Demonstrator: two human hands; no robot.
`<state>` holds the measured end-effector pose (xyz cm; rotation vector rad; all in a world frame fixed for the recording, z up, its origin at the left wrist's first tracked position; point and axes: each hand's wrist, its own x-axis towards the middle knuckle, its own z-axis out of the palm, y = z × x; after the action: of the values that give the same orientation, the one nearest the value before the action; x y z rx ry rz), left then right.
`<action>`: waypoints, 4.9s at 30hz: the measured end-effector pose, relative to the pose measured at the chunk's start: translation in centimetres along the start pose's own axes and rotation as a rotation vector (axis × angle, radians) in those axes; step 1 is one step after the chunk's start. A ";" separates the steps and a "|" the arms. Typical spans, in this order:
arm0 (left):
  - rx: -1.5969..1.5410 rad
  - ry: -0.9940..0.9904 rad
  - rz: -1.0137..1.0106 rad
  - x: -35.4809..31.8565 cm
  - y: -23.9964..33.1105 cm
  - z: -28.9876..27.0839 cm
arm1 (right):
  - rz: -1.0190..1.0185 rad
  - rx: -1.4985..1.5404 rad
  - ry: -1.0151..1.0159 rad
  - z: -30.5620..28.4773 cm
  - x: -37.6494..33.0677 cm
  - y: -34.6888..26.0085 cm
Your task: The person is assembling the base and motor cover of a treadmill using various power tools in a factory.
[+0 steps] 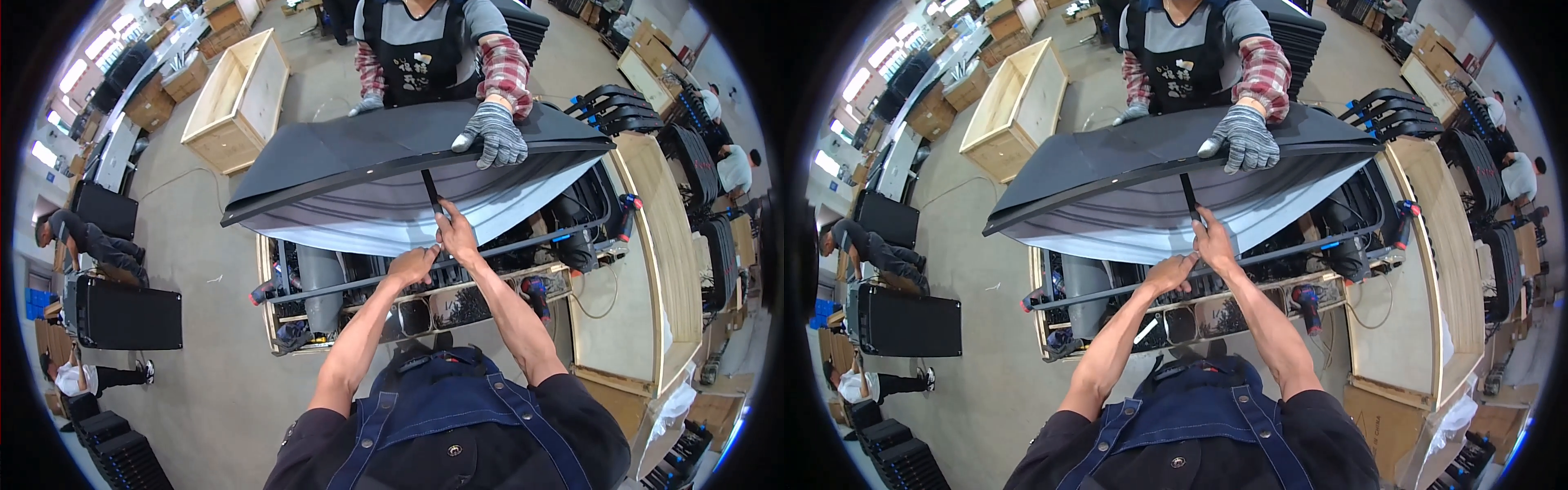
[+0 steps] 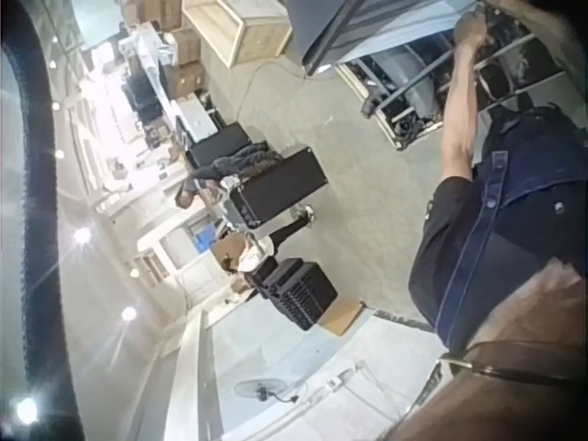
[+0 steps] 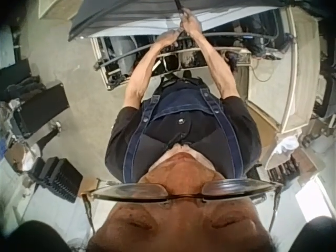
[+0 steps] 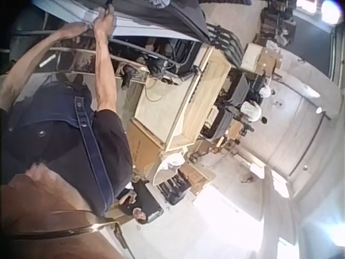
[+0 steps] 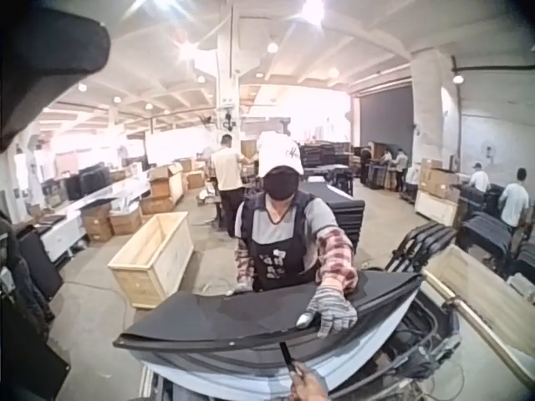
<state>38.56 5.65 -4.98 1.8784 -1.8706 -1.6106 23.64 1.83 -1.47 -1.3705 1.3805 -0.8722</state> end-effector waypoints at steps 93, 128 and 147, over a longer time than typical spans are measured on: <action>-1.635 1.056 0.246 -7.3 -10.6 4.0 | -0.258 -1.215 -0.192 -40.3 -0.5 9.2; -1.562 1.056 -0.295 -6.4 -14.2 2.8 | 0.271 -0.263 1.087 -55.2 -10.6 27.8; -0.622 0.115 -0.890 -7.7 0.1 26.5 | 0.280 -0.213 0.848 -61.3 -5.3 51.8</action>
<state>23.26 27.34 -12.42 2.4837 -0.3263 -1.8655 -50.34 4.31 -32.99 -0.9289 2.2990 -1.2003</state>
